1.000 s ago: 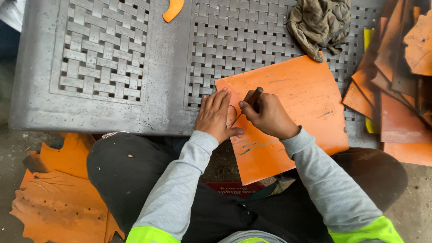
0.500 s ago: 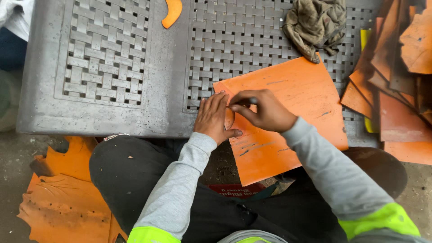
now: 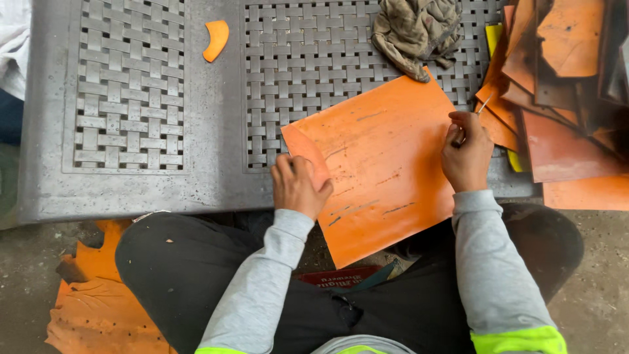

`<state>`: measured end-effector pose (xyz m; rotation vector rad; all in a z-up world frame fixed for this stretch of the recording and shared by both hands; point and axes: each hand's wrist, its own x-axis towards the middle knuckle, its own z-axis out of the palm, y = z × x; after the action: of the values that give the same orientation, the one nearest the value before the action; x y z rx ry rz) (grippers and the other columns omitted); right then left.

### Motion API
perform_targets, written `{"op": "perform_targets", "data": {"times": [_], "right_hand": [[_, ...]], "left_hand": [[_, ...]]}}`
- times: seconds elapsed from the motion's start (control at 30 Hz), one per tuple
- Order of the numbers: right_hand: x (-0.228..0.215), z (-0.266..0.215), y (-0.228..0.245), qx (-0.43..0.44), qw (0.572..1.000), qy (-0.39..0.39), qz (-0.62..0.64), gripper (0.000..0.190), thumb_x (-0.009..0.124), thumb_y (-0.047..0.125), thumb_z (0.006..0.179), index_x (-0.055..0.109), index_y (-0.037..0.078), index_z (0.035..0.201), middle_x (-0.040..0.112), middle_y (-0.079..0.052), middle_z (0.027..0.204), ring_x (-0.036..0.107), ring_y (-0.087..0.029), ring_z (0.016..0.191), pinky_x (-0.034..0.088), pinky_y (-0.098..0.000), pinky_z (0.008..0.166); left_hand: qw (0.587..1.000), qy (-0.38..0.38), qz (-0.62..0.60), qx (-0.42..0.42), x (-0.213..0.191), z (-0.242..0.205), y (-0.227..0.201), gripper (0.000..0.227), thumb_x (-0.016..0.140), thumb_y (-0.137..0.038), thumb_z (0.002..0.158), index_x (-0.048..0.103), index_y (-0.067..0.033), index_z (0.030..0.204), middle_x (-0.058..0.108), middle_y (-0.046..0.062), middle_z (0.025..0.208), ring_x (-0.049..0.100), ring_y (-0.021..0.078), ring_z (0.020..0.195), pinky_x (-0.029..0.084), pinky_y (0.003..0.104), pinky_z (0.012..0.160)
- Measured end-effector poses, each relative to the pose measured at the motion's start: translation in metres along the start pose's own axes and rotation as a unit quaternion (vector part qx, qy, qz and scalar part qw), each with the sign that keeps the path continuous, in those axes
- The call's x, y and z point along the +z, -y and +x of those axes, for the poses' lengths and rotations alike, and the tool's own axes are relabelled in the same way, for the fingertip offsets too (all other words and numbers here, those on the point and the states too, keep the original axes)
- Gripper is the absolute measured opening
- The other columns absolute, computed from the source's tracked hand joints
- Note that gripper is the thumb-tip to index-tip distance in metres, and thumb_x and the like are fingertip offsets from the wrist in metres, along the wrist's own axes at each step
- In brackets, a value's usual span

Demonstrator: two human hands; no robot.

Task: The person wipes an orange rubber sheet with a cloth, then uses a knife to cut out a heart-shaped piece from the sheet. The cut piece is removed and set aside.

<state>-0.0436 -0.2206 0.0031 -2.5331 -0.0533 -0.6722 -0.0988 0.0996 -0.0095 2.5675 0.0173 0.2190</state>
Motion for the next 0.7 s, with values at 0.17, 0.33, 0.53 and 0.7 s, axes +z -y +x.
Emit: {"op": "perform_targets", "data": {"times": [0.17, 0.33, 0.53, 0.7], "right_hand": [[0.027, -0.012, -0.030, 0.030, 0.998, -0.001, -0.052, 0.031, 0.056, -0.005, 0.093, 0.066, 0.007, 0.120, 0.069, -0.019, 0.109, 0.059, -0.043, 0.104, 0.047, -0.0514, 0.089], [0.031, -0.012, -0.023, 0.051, 0.996, -0.002, -0.076, 0.031, 0.057, -0.001, 0.094, 0.064, 0.008, 0.122, 0.067, -0.018, 0.115, 0.056, -0.043, 0.111, 0.044, -0.0544, 0.091], [0.025, -0.011, -0.008, 0.077, 0.992, 0.023, -0.102, 0.032, 0.058, 0.000, 0.089, 0.065, 0.010, 0.119, 0.067, -0.017, 0.114, 0.055, -0.042, 0.112, 0.043, -0.0569, 0.085], [0.019, -0.019, -0.007, 0.079, 0.991, 0.045, -0.100, 0.029, 0.060, 0.001, 0.087, 0.067, 0.009, 0.115, 0.066, -0.019, 0.108, 0.055, -0.043, 0.105, 0.044, -0.0546, 0.085]], "left_hand": [[0.997, 0.044, 0.038, -0.040, -0.007, 0.002, 0.028, 0.053, 0.079, -0.018, 0.077, 0.052, 0.0015, 0.119, 0.057, 0.021, 0.118, 0.057, 0.0389, 0.107, 0.052, 0.049, 0.094], [0.999, 0.022, 0.024, -0.020, -0.010, -0.001, 0.024, 0.067, 0.084, -0.023, 0.071, 0.053, -0.0010, 0.126, 0.061, 0.018, 0.118, 0.058, 0.0405, 0.104, 0.050, 0.053, 0.084], [0.999, 0.033, 0.009, -0.028, -0.017, 0.004, 0.025, 0.058, 0.082, -0.015, 0.072, 0.056, -0.0060, 0.123, 0.068, 0.014, 0.116, 0.062, 0.0371, 0.099, 0.056, 0.049, 0.083], [0.998, 0.045, 0.009, -0.043, -0.020, 0.013, 0.034, 0.052, 0.082, -0.018, 0.072, 0.055, -0.0051, 0.115, 0.069, 0.016, 0.109, 0.068, 0.0379, 0.094, 0.057, 0.049, 0.082]]}}
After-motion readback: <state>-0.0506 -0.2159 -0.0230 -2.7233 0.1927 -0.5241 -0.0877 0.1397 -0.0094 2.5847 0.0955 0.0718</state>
